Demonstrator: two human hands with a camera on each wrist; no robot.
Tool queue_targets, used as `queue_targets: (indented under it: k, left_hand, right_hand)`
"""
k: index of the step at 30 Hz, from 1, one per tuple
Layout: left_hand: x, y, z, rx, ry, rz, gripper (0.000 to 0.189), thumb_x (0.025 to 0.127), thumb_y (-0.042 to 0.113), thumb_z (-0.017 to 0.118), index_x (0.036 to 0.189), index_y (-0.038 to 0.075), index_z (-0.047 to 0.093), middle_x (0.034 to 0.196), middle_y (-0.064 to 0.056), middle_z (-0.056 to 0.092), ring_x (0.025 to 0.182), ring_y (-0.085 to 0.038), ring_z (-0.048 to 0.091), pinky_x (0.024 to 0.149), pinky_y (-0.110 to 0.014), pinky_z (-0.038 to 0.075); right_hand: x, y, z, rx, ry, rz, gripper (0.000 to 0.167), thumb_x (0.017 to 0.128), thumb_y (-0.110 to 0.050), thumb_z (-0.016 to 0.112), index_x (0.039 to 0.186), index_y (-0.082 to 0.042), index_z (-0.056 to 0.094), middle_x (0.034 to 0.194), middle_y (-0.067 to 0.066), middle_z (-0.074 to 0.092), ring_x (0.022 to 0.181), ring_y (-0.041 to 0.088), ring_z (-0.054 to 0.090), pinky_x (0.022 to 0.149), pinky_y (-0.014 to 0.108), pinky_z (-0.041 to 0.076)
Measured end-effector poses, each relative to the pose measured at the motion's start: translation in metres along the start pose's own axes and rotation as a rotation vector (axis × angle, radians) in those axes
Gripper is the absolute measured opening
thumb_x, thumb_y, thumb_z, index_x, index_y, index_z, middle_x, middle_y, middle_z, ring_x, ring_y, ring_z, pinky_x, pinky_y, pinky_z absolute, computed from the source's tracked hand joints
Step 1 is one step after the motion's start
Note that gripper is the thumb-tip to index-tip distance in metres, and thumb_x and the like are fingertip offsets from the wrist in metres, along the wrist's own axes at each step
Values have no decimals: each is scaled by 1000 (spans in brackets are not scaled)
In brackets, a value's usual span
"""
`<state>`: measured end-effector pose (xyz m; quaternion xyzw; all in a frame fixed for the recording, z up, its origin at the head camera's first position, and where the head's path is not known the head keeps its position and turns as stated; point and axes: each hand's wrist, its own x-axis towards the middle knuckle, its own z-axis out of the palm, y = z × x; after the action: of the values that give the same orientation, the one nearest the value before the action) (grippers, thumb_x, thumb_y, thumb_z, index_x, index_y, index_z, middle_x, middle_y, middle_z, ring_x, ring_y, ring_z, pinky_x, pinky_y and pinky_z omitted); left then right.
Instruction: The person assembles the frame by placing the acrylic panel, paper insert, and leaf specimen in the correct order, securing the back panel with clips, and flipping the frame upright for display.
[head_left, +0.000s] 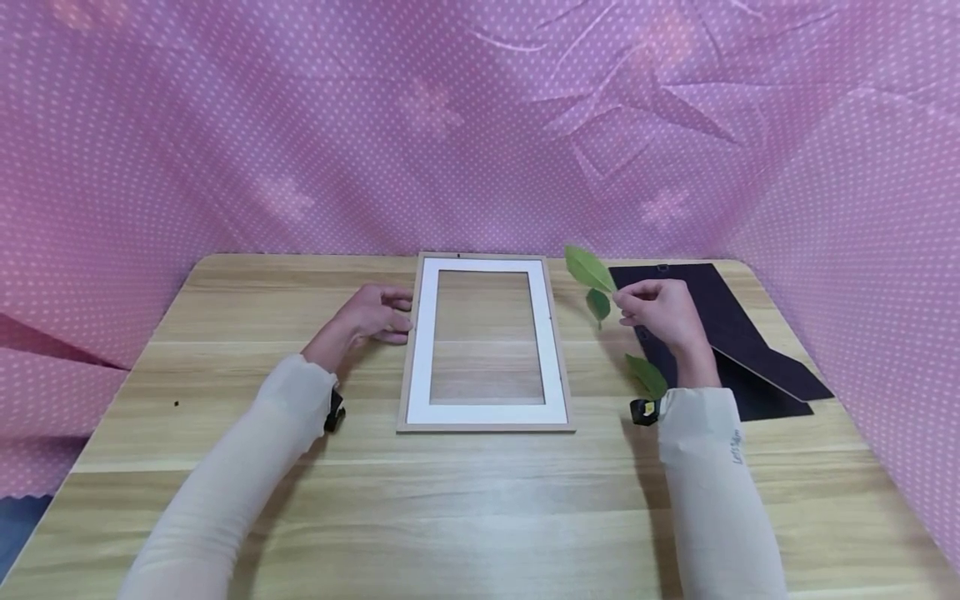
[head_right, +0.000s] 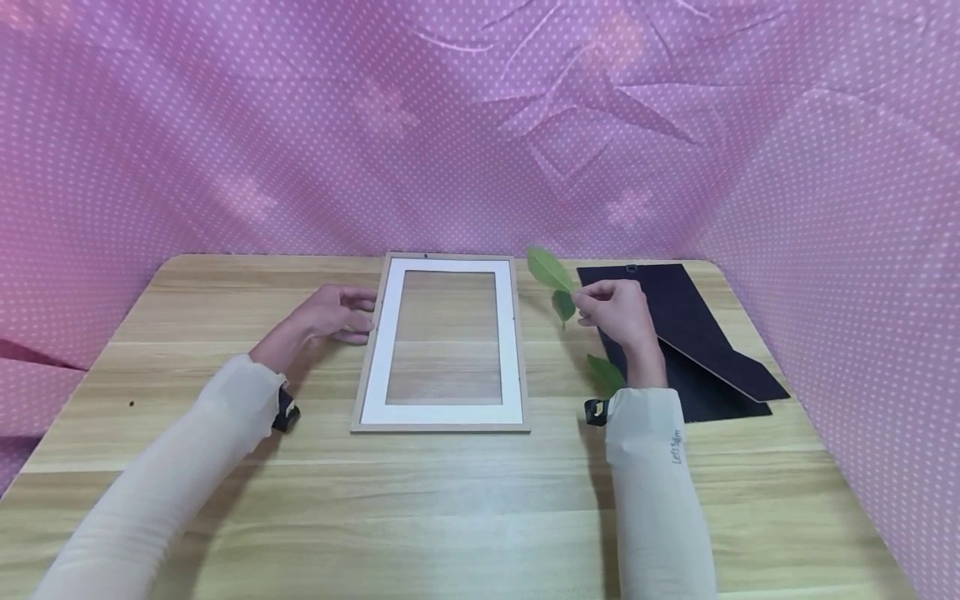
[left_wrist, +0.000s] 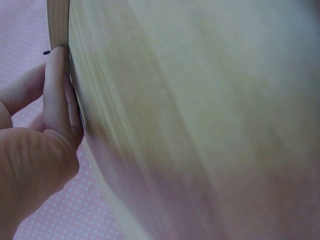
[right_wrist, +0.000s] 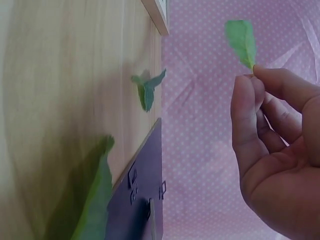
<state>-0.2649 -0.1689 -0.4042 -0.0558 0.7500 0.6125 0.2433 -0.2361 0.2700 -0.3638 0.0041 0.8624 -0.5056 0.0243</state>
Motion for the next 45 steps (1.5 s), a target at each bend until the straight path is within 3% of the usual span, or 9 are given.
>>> queue_targets:
  k: [9,17,21,24,30,35,45]
  left_hand:
    - [1,0,1,3,-11,-2,70,88,-20,62,152,-4,38,143,-24,41,92,-24,62,86,-36,64]
    - [3,-1,-1,-17,-15,-9,70,89,-20,61,153,-4,37,143,-23,39,93,-24,63,87,-36,63]
    - [4,-3,-2,-18,-16,-10,70,90,-19,60,153,-3,36,146,-23,38,96,-26,62,88,-37,63]
    - [5,-4,-2,-19,-14,-7,70,89,-19,61,153,-3,36,146,-23,38,94,-25,62,88,-37,63]
    - [4,-4,-1,-20,-11,0,70,89,-20,60,153,-3,36,145,-22,39,90,-23,63,87,-36,64]
    - [4,-5,0,-19,-18,8,70,89,-19,60,153,-4,36,145,-23,39,90,-23,62,86,-37,64]
    - [2,-6,-1,-15,-18,14,71,89,-20,59,154,-4,35,146,-24,38,91,-24,62,87,-37,63]
  right_hand:
    - [7,-8,10,-74,-33,-40,31,100,-18,65,114,9,71,112,29,68,72,17,72,74,25,63]
    - [12,-15,21,-103,-58,-44,31,100,-18,65,112,10,71,111,27,69,81,30,72,83,39,63]
    - [16,-18,28,-99,-68,-57,27,99,-16,66,108,9,73,94,24,70,80,33,72,78,39,64]
    - [18,-20,33,-103,-88,-61,26,99,-17,66,108,7,74,90,20,71,79,33,71,76,38,63]
    - [22,-24,43,-106,-127,-40,29,100,-19,65,114,5,73,109,28,69,81,27,72,79,49,63]
    - [25,-25,49,-86,-148,-26,29,100,-18,65,115,6,72,114,28,68,84,30,72,86,52,62]
    - [29,-32,63,-26,-143,-58,26,99,-11,66,110,12,70,108,31,67,73,19,68,77,34,66]
